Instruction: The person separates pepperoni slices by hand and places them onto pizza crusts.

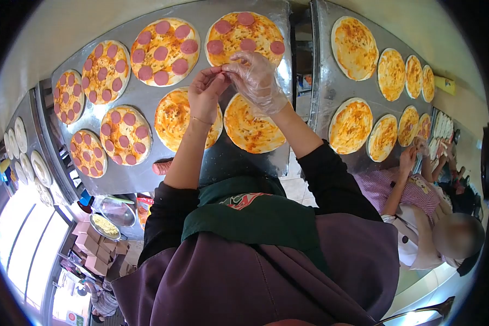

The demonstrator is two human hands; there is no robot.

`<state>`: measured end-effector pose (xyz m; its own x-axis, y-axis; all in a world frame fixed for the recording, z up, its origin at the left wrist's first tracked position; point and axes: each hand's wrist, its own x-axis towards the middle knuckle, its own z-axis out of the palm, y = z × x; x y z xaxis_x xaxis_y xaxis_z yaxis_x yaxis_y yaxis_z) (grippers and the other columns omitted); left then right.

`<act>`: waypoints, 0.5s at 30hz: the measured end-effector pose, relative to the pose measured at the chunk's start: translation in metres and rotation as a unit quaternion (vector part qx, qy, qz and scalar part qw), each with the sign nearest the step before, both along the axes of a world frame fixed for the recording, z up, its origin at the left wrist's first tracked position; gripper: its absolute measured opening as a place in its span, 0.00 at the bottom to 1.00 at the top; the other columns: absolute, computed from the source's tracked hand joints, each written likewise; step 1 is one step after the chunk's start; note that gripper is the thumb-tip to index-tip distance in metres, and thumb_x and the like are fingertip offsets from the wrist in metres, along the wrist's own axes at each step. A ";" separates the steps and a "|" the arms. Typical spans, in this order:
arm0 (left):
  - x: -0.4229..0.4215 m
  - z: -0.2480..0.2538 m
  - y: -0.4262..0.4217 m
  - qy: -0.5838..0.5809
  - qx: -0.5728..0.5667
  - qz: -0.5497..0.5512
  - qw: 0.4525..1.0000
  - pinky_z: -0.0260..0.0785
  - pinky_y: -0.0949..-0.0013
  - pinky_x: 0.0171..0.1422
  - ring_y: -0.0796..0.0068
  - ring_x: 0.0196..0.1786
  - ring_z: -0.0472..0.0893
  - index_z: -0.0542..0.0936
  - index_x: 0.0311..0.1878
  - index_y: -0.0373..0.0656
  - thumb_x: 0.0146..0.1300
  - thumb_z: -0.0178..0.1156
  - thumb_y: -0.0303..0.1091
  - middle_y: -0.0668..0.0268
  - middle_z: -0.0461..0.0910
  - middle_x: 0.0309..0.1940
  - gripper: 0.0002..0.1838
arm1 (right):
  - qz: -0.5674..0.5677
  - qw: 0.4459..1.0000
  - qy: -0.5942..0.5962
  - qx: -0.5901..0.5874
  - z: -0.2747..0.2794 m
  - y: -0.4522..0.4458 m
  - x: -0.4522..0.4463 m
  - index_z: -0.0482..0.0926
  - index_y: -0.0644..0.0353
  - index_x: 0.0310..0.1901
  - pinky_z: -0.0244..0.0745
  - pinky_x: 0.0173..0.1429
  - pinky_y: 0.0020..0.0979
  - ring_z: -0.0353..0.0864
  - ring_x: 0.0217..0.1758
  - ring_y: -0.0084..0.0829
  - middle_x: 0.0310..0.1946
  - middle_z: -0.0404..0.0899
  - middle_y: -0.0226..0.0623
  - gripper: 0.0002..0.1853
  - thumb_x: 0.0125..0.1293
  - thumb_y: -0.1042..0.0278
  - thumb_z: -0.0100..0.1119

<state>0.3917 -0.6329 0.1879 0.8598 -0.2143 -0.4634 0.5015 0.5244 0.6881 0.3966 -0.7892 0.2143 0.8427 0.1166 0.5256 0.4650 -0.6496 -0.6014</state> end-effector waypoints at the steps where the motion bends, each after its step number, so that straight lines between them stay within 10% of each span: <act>1: 0.002 0.004 -0.001 0.035 -0.047 0.007 0.998 0.76 0.68 0.55 0.70 0.46 0.81 0.75 0.50 0.34 0.64 0.58 0.20 0.59 0.80 0.46 0.11 | 0.003 1.000 -0.019 0.001 -0.001 -0.002 0.000 0.82 0.55 0.37 0.77 0.37 0.36 0.81 0.34 0.40 0.37 0.79 0.36 0.12 0.50 0.76 0.68; 7: 0.006 -0.003 -0.004 0.055 -0.013 0.050 0.997 0.76 0.62 0.59 0.66 0.49 0.81 0.73 0.53 0.34 0.66 0.57 0.23 0.57 0.80 0.46 0.13 | -0.042 0.985 0.104 0.128 -0.005 -0.023 0.007 0.81 0.55 0.36 0.76 0.37 0.36 0.82 0.33 0.38 0.29 0.81 0.36 0.07 0.55 0.75 0.67; 15: 0.005 -0.005 -0.005 -0.007 0.035 0.040 0.999 0.78 0.63 0.56 0.66 0.49 0.82 0.73 0.52 0.33 0.62 0.60 0.18 0.55 0.80 0.47 0.15 | -0.229 0.939 0.258 0.001 -0.037 -0.082 0.056 0.81 0.57 0.41 0.76 0.44 0.37 0.83 0.37 0.41 0.33 0.83 0.40 0.09 0.61 0.64 0.63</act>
